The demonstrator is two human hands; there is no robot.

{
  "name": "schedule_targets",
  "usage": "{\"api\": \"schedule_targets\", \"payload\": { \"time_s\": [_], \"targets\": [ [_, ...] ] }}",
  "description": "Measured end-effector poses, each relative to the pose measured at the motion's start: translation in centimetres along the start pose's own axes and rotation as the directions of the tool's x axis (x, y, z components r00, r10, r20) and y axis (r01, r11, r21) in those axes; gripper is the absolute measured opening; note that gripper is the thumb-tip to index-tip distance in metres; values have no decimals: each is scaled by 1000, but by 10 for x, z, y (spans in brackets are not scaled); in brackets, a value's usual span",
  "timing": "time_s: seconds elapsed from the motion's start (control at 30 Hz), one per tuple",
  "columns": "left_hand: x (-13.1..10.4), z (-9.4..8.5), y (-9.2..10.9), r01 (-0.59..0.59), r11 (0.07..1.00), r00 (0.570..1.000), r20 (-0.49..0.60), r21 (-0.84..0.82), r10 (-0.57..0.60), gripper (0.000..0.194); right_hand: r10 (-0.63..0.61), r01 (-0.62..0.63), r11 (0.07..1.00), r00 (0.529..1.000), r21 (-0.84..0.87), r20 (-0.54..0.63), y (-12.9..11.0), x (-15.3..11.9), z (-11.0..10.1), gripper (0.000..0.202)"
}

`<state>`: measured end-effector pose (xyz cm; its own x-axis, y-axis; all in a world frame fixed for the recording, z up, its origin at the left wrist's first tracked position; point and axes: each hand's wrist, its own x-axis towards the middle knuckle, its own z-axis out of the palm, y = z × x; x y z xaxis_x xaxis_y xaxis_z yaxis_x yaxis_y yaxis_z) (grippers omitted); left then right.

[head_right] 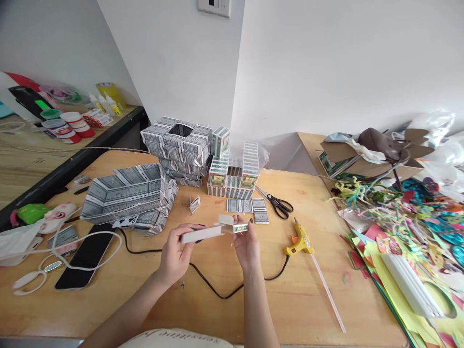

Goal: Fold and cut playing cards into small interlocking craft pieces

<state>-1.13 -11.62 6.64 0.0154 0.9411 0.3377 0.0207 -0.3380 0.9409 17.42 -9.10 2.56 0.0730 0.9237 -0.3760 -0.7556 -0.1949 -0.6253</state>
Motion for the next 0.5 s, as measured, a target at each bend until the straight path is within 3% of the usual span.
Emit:
{"api": "schedule_targets", "payload": {
  "time_s": [0.1, 0.2, 0.33, 0.4, 0.5],
  "targets": [
    [4, -6, -1, 117, 991, 976, -174, -71, -128, 21, -39, 40, 999, 999, 29, -32, -4, 3, -6, 24],
    [10, -14, -11, 246, 964, 916, -300, -100, -265, 29, -49, 52, 997, 998, 57, -50, -7, 3, -8, 24],
    [14, -17, -39, 468, 878, 853, -208, -100, -478, 31, -5, 12, 994, 998, 112, -62, -5, 3, -7, 25],
    [13, -14, -54, 554, 831, 824, -177, 49, -539, 27, 14, -5, 991, 998, 136, -68, -4, 3, -7, 25],
    [12, -7, -71, 590, 740, 797, -86, 324, -597, 29, 38, -25, 989, 996, 145, -84, -2, 2, -8, 25]
  ]
}}
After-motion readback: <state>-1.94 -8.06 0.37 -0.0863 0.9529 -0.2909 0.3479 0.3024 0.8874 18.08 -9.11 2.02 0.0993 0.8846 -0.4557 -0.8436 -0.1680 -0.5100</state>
